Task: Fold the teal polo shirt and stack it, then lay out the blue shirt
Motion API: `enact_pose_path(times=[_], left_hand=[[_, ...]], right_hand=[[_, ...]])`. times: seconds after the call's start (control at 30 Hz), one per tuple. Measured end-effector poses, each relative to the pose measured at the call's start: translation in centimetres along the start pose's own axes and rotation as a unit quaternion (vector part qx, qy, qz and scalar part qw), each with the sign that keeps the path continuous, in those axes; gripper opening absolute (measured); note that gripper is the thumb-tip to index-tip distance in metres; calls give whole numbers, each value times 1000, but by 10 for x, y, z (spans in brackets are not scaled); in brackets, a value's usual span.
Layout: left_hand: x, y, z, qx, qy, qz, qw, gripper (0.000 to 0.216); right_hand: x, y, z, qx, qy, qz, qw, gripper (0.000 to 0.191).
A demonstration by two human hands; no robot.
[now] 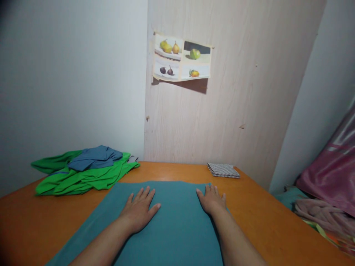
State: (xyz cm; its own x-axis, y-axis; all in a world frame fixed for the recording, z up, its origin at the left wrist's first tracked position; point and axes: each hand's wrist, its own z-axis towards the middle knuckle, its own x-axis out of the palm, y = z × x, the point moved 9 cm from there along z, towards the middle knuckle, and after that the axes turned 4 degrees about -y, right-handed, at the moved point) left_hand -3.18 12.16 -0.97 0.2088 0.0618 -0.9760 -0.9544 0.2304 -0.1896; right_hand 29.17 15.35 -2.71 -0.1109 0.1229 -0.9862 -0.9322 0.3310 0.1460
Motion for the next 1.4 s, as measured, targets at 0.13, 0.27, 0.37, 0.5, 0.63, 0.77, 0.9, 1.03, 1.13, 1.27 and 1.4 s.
enact_pose_path(times=[0.13, 0.27, 0.37, 0.5, 0.63, 0.77, 0.9, 1.03, 1.13, 1.27, 1.4], left_hand=[[0, -1, -2, -2, 3, -10, 1000, 81], [1, -2, -3, 1, 6, -23, 1000, 83], [1, -2, -4, 3, 6, -32, 999, 84], [0, -2, -5, 1, 6, -39, 999, 84], [-1, -4, -6, 3, 9, -44, 999, 86], [-1, -4, -5, 4, 13, -38, 999, 86], [-2, -3, -3, 4, 8, -28, 1000, 85], [0, -2, 0, 5, 4, -14, 1000, 84], [1, -2, 2, 6, 3, -1, 1000, 83], [0, -1, 3, 3, 2, 5, 1000, 82], [-2, -1, 4, 5, -1, 6, 1000, 83]], right_hand=[[2, -7, 4, 3, -25, -6, 1000, 88], [12, -12, 9, -14, -20, -3, 1000, 85], [10, -14, 10, -13, -34, 0, 999, 86], [0, -8, 6, -25, -51, -8, 998, 87], [5, 0, -4, -69, -36, -20, 997, 87], [16, -10, -20, -82, -8, -23, 996, 88], [8, -29, -36, -53, -5, -21, 998, 85], [-4, -40, -54, -36, -4, -14, 999, 88], [-5, -42, -69, -52, 9, -12, 999, 90], [-12, -50, -86, -39, 2, -21, 999, 86], [-15, -53, -102, -50, 5, -16, 999, 87]])
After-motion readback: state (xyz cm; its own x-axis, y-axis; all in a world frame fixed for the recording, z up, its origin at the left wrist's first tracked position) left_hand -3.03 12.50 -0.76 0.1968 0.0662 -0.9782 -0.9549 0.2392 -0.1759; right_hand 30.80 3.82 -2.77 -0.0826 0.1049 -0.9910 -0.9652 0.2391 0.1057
